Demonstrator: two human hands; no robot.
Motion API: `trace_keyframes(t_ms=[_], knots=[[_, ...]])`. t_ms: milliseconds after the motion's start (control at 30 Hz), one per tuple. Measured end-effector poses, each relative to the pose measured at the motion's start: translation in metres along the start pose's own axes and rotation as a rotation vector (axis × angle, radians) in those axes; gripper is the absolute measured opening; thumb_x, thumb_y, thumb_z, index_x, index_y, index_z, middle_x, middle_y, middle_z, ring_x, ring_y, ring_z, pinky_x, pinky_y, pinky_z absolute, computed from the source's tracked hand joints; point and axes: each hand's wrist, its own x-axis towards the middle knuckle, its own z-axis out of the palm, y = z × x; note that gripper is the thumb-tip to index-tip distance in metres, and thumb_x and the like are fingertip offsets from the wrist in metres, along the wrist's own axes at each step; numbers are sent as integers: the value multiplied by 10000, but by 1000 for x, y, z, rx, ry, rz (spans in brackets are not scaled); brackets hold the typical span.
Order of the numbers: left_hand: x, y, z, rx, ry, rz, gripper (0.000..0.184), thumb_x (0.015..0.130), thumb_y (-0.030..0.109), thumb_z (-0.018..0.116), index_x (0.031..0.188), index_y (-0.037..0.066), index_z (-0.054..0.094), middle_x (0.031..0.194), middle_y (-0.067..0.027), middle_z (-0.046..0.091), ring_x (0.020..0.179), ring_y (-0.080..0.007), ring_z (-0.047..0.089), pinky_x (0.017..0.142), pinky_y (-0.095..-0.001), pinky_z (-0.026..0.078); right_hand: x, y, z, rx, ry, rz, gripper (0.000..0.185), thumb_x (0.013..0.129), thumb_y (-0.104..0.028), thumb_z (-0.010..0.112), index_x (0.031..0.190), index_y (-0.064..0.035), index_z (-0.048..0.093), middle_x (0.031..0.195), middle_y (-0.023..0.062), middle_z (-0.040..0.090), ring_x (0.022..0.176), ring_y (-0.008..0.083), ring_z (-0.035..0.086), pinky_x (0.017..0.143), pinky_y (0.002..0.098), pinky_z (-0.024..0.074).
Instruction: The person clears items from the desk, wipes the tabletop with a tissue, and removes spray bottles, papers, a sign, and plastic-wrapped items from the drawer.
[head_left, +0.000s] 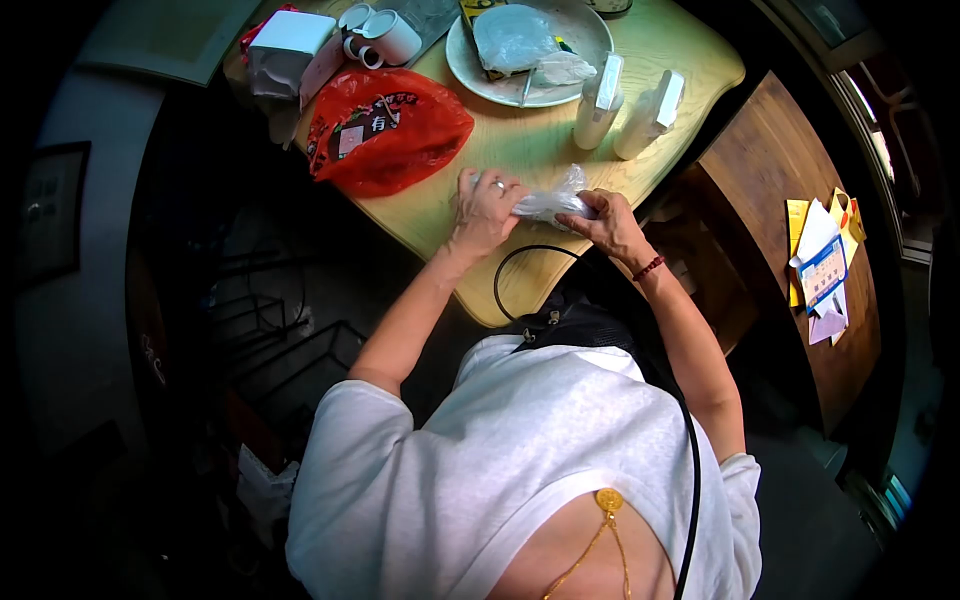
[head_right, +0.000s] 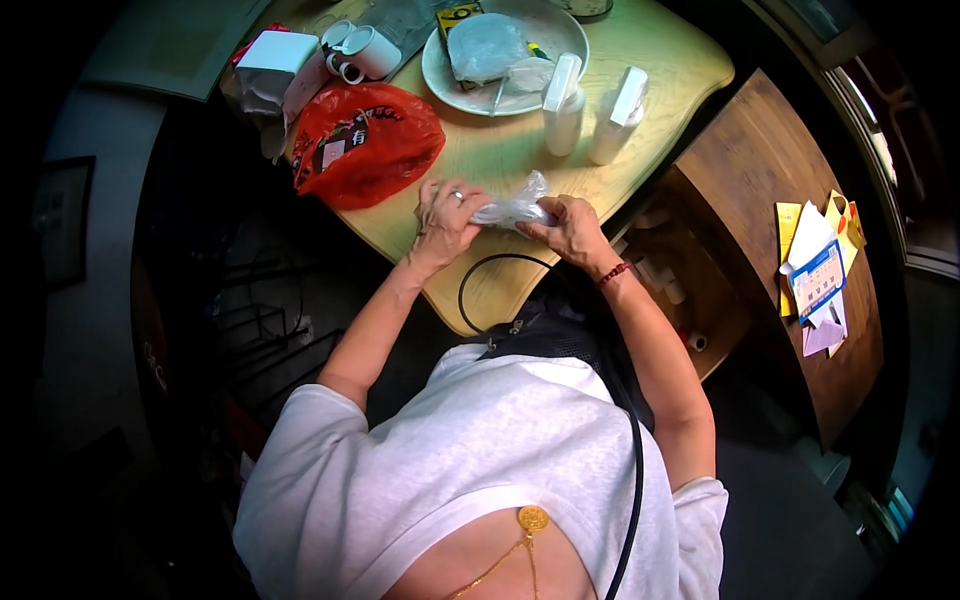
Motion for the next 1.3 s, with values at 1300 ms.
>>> trace_keyframes(t_ms=[1300], knots=[[11, 27, -88, -255, -589, -251, 296, 871, 332, 522, 923, 50, 591, 828, -176, 593, 729, -365, 578, 632, -448, 441, -23, -50, 52, -941, -124, -343, 130, 714, -134, 570, 644, -39, 626, 650, 155, 597, 646, 335, 599, 583, 398, 487]])
